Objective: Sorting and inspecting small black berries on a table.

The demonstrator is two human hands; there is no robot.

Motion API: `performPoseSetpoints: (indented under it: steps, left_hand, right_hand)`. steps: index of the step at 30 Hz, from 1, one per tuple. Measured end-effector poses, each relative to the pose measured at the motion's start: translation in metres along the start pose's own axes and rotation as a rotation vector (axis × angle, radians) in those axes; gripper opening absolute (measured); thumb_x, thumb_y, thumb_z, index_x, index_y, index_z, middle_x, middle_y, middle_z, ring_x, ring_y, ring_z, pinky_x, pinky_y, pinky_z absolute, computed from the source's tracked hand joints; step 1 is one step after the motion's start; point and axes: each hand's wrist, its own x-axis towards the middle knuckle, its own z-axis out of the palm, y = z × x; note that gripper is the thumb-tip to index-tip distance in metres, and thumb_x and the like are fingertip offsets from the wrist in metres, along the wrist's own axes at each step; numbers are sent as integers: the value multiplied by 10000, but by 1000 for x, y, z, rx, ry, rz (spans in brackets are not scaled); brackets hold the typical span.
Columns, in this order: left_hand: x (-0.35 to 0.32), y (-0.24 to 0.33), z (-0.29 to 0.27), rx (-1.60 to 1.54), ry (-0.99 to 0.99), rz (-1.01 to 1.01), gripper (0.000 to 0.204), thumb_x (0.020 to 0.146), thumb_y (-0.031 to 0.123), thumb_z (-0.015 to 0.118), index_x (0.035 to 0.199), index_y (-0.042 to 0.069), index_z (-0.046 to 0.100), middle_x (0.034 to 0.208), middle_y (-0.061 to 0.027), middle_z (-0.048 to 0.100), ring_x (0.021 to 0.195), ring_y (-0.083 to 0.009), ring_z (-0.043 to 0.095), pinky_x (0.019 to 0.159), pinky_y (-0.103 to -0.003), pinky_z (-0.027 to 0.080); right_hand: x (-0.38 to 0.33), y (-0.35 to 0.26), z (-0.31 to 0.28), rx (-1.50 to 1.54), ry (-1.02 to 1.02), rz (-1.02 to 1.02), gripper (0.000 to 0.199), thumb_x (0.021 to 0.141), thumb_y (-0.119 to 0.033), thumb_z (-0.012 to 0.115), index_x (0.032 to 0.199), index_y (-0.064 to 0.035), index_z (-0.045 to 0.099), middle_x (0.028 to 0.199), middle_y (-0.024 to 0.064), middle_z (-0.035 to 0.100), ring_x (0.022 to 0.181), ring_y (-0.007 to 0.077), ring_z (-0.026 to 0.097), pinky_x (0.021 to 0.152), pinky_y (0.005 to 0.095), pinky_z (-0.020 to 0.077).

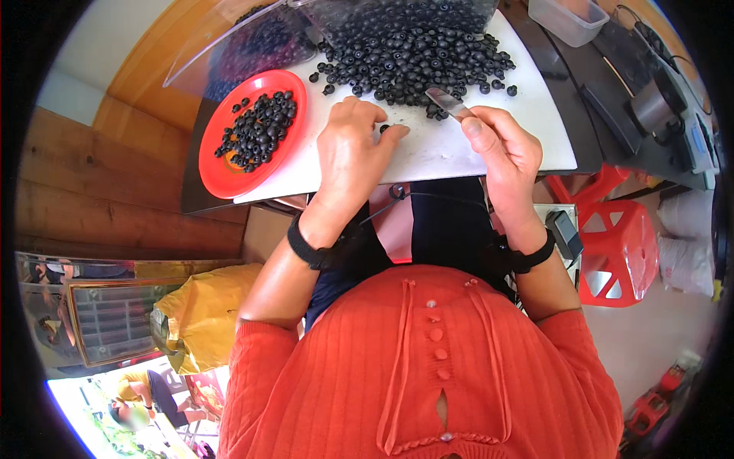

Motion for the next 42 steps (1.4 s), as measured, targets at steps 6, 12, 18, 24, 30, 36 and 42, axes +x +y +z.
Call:
performPoseSetpoints:
  steps: [6, 12, 18, 24, 30, 36, 42]
  left_hand:
    - [-5, -12, -9, -105, -57, 26, 184, 734, 70, 771, 875, 10, 670, 823, -123, 611, 855, -330, 620, 721, -438, 515]
    - [-5, -7, -18, -130, -1, 27, 153, 720, 33, 762, 840, 9, 670, 834, -128, 613, 861, -341, 616, 721, -444, 514]
    - [-3, -3, -9, 43, -28, 172, 143, 728, 26, 750, 836, 14, 658, 837, -126, 594, 849, -338, 599, 710, -441, 500]
    - [6, -1, -8, 144, -130, 225, 117, 771, 25, 716, 874, 11, 662, 866, -135, 591, 886, -347, 587, 730, -451, 493]
    - [5, -12, -8, -89, -126, 143, 139, 827, 44, 712, 953, -13, 693, 853, -83, 596, 813, -234, 594, 685, -371, 478]
    - [-6, -6, -28, -953, -239, -437, 182, 935, 61, 674, 1081, -39, 716, 874, -49, 659, 687, -125, 552, 637, -258, 439]
    - [-14, -7, -20, -1344, -170, -493, 187, 951, 6, 644, 1112, -67, 707, 892, -101, 681, 732, -146, 606, 617, -274, 490]
  right_hand:
    - [-1, 3, 2, -15, -20, -31, 185, 939, -143, 731, 993, 32, 706, 800, 21, 681, 695, 53, 563, 615, 210, 446]
    - [-1, 9, 4, -31, -33, -101, 159, 936, -122, 729, 985, 26, 700, 814, 38, 686, 695, 66, 578, 613, 210, 454]
    - [-1, 7, 5, -52, -58, -109, 167, 935, -124, 729, 991, 31, 704, 808, 49, 684, 672, 67, 573, 585, 220, 449]
    - [-1, 9, 5, -91, -58, -145, 170, 935, -129, 727, 983, 33, 708, 794, 48, 673, 649, 72, 563, 564, 230, 437]
    - [-1, 6, 5, -81, -75, -121, 172, 936, -139, 729, 971, 28, 704, 767, 44, 658, 633, 68, 552, 559, 231, 428]
    - [-6, -5, 6, -67, -33, 5, 197, 920, -162, 750, 933, 30, 704, 708, 49, 644, 620, 81, 560, 561, 242, 434]
    - [-8, -6, 14, -211, -62, 22, 209, 898, -202, 756, 878, 1, 715, 696, 103, 660, 577, 155, 610, 556, 290, 461]
